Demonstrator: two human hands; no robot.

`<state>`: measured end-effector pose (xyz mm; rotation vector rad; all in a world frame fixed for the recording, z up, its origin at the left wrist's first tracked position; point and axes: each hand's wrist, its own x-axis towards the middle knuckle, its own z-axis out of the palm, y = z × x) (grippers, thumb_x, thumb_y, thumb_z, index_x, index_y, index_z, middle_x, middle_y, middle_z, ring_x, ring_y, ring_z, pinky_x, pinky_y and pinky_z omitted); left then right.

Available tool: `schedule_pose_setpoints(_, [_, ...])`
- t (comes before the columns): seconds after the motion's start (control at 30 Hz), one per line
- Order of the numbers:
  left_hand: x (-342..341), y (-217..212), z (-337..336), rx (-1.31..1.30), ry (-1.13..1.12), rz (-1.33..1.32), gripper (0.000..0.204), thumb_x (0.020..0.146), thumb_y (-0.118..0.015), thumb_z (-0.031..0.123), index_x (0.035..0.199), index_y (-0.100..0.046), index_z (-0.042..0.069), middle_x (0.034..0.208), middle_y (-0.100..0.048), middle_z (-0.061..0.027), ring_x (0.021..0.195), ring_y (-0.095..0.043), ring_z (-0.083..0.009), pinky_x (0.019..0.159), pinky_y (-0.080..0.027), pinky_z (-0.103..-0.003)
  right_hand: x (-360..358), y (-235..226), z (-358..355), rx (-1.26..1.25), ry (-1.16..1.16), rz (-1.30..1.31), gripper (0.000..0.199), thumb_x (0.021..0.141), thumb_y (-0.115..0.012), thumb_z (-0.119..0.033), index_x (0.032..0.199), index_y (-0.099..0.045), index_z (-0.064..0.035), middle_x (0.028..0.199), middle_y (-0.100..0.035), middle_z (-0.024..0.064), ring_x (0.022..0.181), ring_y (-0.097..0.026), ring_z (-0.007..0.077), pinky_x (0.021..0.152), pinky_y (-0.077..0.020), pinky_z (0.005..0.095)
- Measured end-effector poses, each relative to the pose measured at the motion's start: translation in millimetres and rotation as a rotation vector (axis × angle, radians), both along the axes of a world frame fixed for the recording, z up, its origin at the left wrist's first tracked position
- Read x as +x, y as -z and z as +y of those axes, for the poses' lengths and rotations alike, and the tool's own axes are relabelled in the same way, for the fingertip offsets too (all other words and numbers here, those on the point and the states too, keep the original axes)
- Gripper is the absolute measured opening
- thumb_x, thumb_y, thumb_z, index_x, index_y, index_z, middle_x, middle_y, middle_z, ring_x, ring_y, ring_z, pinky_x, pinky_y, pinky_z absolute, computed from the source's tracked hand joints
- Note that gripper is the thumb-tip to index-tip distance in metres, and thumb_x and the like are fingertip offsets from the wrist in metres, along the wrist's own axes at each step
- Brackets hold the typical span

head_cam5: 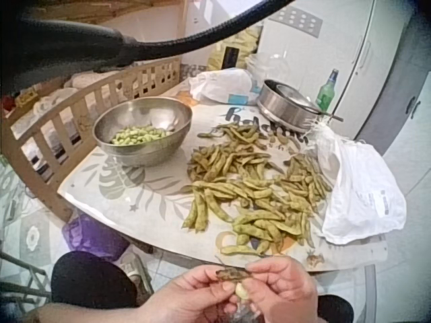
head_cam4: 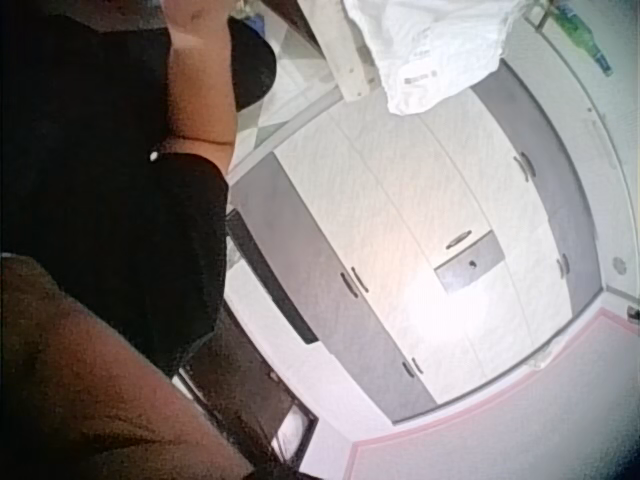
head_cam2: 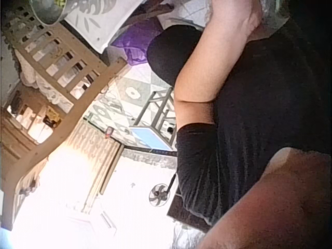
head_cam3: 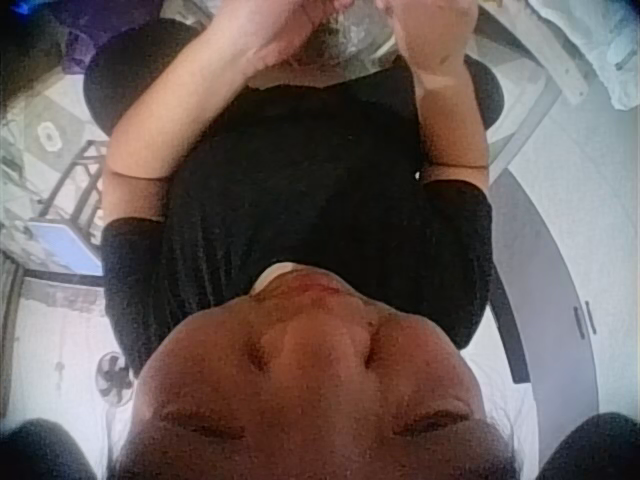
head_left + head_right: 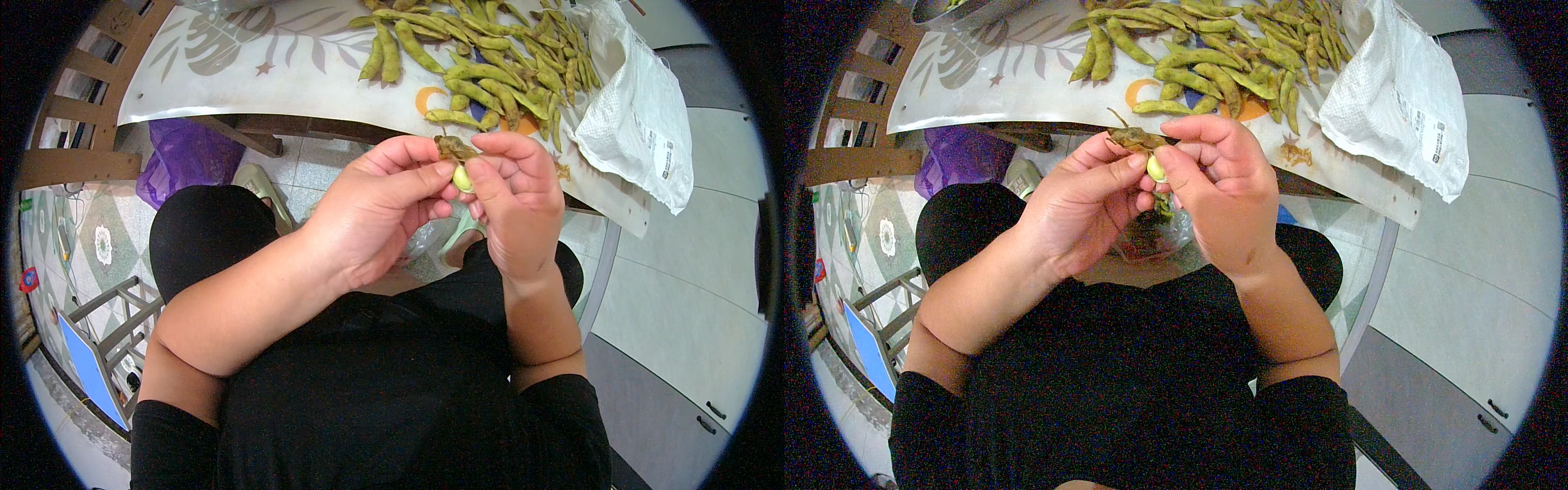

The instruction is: The person sits on the floor and shells edamame by hand, removing the beans from the pods. The shelled beans are placed into a metal bowl, while the empty pods are discarded into a plastic bag held in the lap.

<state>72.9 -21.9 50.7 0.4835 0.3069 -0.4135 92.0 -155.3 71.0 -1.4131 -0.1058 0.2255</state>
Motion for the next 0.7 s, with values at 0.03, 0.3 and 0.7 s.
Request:
schedule_pose_setpoints(0.03, [0.1, -0.3, -0.1, 0.015, 0.011, -0.002, 0.007, 0.08, -0.053, 0.006, 0.085, -0.051, 0.003, 0.078, -0.055, -0.0039, 0.071, -0.053, -0.0103, 0.061, -0.044, -0.021, 0.0, 0.1, -0.1, -0.056, -0.003, -0.064, 0.015, 0.078, -0.051, 0.001, 0.093, -0.048, -0.0009, 0.072, -0.057, 0.0064, 0.061, -0.055, 0.0085, 0.049, -0.0414, 0.0177])
schedule_pose_setpoints(0.3, [-0.9, -1.7, 0.3, 0.142, 0.06, -0.023, 0.012, 0.078, -0.057, 0.011, 0.088, -0.052, 0.005, 0.08, -0.055, -0.0014, 0.072, -0.052, -0.0088, 0.063, -0.043, -0.021, -0.6, 9.9, -2.8, -0.309, -0.029, -0.288, 0.016, 0.076, -0.054, 0.001, 0.091, -0.051, -0.0009, 0.069, -0.058, 0.0046, 0.06, -0.056, 0.007, 0.053, -0.046, 0.0197])
schedule_pose_setpoints(0.7, [-13.1, 9.7, 5.8, 0.185, 0.119, 0.041, 0.016, 0.075, -0.046, -0.001, 0.09, -0.052, 0.003, 0.079, -0.054, -0.0024, 0.071, -0.05, -0.0106, 0.062, -0.04, -0.021, -9.4, 9.8, -14.1, -0.735, -0.121, -0.65, 0.014, 0.07, -0.057, -0.005, 0.084, -0.055, -0.0053, 0.069, -0.055, 0.0105, 0.062, -0.054, 0.0254, 0.054, -0.0437, 0.0327])
